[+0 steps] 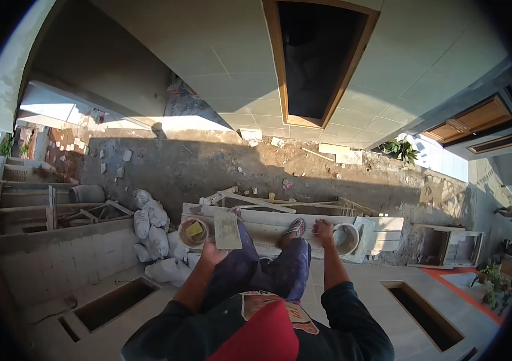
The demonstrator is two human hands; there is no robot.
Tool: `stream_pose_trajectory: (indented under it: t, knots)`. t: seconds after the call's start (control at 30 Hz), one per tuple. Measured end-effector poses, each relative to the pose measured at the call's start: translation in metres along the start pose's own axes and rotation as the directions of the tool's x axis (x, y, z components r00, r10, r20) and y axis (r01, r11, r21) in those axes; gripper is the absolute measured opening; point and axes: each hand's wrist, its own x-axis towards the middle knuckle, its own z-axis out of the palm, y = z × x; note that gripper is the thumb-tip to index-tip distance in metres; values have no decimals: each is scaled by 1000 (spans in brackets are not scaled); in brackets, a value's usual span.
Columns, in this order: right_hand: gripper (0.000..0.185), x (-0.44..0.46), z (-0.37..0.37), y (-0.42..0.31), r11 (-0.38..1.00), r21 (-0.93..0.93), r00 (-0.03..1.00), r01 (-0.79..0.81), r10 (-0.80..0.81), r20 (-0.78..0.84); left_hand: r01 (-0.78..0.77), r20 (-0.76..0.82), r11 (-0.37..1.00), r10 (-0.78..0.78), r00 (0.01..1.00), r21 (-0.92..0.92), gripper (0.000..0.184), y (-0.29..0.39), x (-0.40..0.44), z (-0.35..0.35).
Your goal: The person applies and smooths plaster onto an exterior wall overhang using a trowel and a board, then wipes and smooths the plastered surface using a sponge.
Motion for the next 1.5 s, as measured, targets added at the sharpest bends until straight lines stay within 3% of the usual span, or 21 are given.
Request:
stream_pose_trajectory:
  t: [0.07,0.17,0.27,0.3,0.33,0.4,0.43,0.53,0.6,0.8,0.9,1.03,1.07,1.13,1.2,1.23,1.3,1.4,1.43,1.5]
  knots:
    - [22,30,-30,-14,978,-204,996,49,-33,80,-196,-3,980,196,981,36,36,-7,-5,-4]
    - [22,38,-53,-53,905,-420,998,-60,63,-7,-383,89,921,389,917,-78,46,-10,-20,-21]
    - [21,38,-72,-84,748,-656,994,-100,96,-41,-588,-34,797,589,807,-140,40,-5,-30,-40]
    - [18,40,-73,-91,737,-654,985,-169,156,-78,-624,-58,774,622,781,-105,34,1,-36,-42]
    - [18,34,-69,-96,730,-674,992,-111,119,-35,-641,-80,755,637,767,-141,34,9,-39,-52]
    - [20,21,-52,-111,711,-690,990,-135,126,-63,-683,-366,720,607,705,-123,33,21,-44,-73]
    - [24,20,-44,-116,712,-687,984,-147,176,-28,-710,-395,692,621,677,-129,34,29,-44,-88]
    - [25,-7,7,-134,546,-838,988,-3,132,83,-784,-393,616,705,590,-73,33,45,-37,-148]
    - [30,-12,44,-138,470,-882,982,40,145,122,-754,-470,654,648,599,-60,32,54,-38,-185]
    - [32,-40,189,-124,323,-934,958,155,182,222,-681,-658,731,493,569,-42,33,43,-41,-231]
    - [36,-8,259,-77,238,-923,886,302,288,364,-766,-609,556,498,617,-322,36,20,-31,-251]
    - [38,15,384,19,66,-830,728,554,445,521,-828,-592,444,582,558,-344,41,1,-24,-255]
    - [37,19,413,43,6,-784,685,620,484,545,-855,-592,446,625,509,-265,44,-1,-23,-264]
    - [36,26,460,89,-55,-633,568,772,506,649,-872,-593,451,655,467,-189,48,-5,-18,-295]
    - [44,36,496,132,-73,-400,381,913,497,779,-863,-615,498,655,440,-87,50,-4,-5,-336]
    - [44,39,504,149,-75,-408,388,910,501,773,-873,-646,474,632,428,-115,60,6,-1,-343]
    - [45,43,527,176,-81,-531,500,844,477,722,-877,-632,462,642,434,-133,59,26,5,-363]
    - [43,33,525,175,-38,-542,492,840,474,730,-879,-550,423,690,470,-221,58,45,12,-375]
    - [40,29,519,166,58,-574,478,817,490,729,-896,-508,389,739,443,-216,56,56,15,-364]
    - [39,24,510,141,91,-633,512,769,505,695,-910,-433,357,800,415,-212,55,76,24,-341]
